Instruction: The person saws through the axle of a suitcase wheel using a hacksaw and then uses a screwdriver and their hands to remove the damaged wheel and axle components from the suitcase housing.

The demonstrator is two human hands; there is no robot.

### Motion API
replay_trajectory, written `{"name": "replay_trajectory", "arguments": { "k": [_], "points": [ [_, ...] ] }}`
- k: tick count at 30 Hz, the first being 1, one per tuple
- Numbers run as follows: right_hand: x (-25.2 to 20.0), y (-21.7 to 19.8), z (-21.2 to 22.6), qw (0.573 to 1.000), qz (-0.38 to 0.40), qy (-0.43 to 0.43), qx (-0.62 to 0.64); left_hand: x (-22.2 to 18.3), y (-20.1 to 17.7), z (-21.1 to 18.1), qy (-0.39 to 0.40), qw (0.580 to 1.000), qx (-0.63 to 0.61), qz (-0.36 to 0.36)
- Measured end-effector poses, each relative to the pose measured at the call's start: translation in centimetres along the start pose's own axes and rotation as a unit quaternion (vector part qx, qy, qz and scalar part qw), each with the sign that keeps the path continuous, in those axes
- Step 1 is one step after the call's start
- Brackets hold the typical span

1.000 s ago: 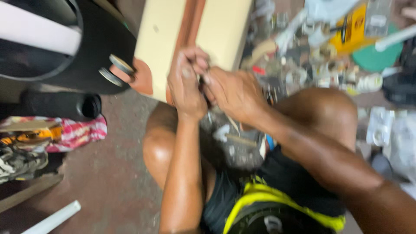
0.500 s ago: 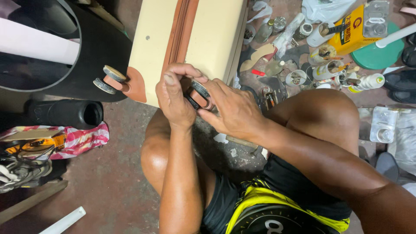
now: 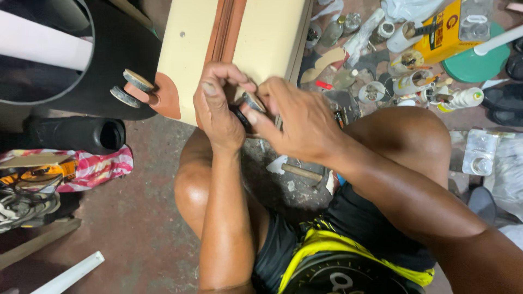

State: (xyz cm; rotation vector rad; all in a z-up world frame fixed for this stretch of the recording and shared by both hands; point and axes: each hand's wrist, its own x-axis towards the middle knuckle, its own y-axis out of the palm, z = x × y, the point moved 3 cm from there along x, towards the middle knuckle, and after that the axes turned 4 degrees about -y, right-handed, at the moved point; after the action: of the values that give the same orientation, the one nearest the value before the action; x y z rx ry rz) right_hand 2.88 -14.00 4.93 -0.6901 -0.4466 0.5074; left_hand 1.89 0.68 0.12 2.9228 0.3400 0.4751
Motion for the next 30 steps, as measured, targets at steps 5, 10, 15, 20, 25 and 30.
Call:
{"name": "replay_trajectory", "arguments": {
  "k": [5,10,15,20,25,30],
  "points": [
    [1.9,-0.1,-0.2,0.993,-0.047,-0.022,-0.105,1.8,0.4,-0.1,0.028,0.999,0.025,0.001],
    [1.6,1.4,0.3,0.998,0.04,0.044,-0.001,-1.1,-0.2,0.6,-0.018,0.997,0.065,-0.035],
    [2.3,-0.5,0.1,1.0,0.002,0.01,0.013,0.7,-0.2,0.3,0.025,0.998,0.052,-0.012],
    [-0.9,0.7,-1.2,0.996,0.028,-0.079,0.0,-0.1,-1.0,0.8,-0.005,1.0,0.017,0.023],
    [-1.5,1.5,-1.2,0.997,-0.034,-0.056,-0.036,0.5,-0.5,0.0,-0.03,0.998,-0.054,0.034],
    [-1.6,1.8,-0.7,0.994,-0.041,-0.08,-0.063,0.2,-0.1,-0.3,-0.046,0.997,-0.065,0.019]
  ]
}}
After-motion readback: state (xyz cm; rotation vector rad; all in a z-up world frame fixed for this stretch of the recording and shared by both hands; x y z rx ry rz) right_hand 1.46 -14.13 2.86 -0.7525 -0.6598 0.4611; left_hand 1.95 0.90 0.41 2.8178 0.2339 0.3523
